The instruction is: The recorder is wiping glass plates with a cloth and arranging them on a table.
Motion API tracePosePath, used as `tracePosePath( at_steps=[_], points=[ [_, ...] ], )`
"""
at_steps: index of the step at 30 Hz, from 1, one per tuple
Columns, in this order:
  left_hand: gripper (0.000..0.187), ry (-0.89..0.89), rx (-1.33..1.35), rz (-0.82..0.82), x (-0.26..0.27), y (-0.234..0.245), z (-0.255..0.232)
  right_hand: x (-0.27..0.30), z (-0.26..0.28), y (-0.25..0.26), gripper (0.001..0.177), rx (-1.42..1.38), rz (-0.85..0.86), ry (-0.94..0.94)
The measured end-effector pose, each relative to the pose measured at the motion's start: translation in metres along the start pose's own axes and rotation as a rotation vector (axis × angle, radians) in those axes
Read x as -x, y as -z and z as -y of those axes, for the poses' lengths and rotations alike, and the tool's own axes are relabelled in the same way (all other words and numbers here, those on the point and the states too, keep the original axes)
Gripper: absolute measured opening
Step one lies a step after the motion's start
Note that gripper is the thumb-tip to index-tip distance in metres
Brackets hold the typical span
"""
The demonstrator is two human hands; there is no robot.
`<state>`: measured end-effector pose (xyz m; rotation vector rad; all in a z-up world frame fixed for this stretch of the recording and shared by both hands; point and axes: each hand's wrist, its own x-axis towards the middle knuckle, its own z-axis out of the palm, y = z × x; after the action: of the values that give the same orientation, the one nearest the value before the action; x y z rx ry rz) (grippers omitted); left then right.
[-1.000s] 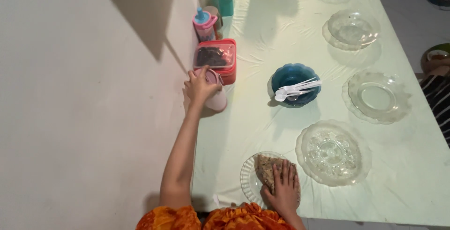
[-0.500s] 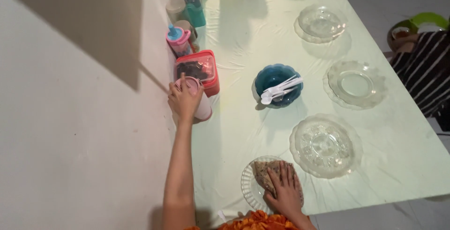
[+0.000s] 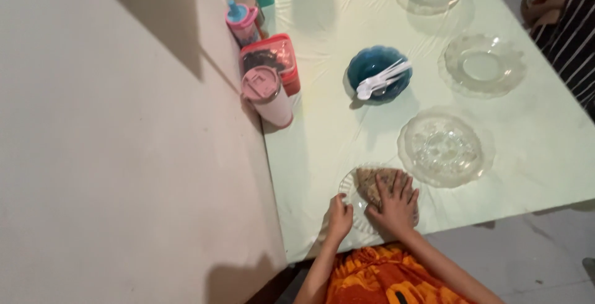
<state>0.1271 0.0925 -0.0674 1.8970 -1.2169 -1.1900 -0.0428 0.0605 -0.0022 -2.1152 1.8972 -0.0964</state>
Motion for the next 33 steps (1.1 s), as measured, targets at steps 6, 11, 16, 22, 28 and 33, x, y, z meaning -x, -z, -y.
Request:
tracePosePath(
  at_steps=[6, 11, 16, 22, 28, 33],
  points=[
    [0.020, -0.037, 0.348, 0.054, 0.018, -0.008, 0.020, -0.007, -0.015, -0.016, 0.095, -0.025, -0.087, 0.166],
    [0.019, 0.037, 0.470, 0.108, 0.022, -0.006, 0.017, -0.020, -0.023, -0.018, 0.092, -0.034, -0.043, 0.348],
    [0.020, 0.056, 0.504, 0.088, 0.024, -0.010, 0.014, -0.024, -0.025, -0.017, 0.094, -0.064, 0.085, 0.508],
    [0.027, 0.062, 0.472, 0.016, 0.023, -0.018, 0.026, -0.009, -0.013, -0.002, 0.096, -0.086, 0.141, 0.651],
    [0.027, 0.089, 0.459, -0.037, 0.028, -0.019, 0.017, 0.008, -0.007, 0.032, 0.092, -0.036, 0.380, 0.570],
    [0.025, 0.041, 0.423, -0.124, 0.028, -0.023, 0.014, 0.020, -0.036, 0.038, 0.075, 0.122, 0.499, 0.522]
  ],
)
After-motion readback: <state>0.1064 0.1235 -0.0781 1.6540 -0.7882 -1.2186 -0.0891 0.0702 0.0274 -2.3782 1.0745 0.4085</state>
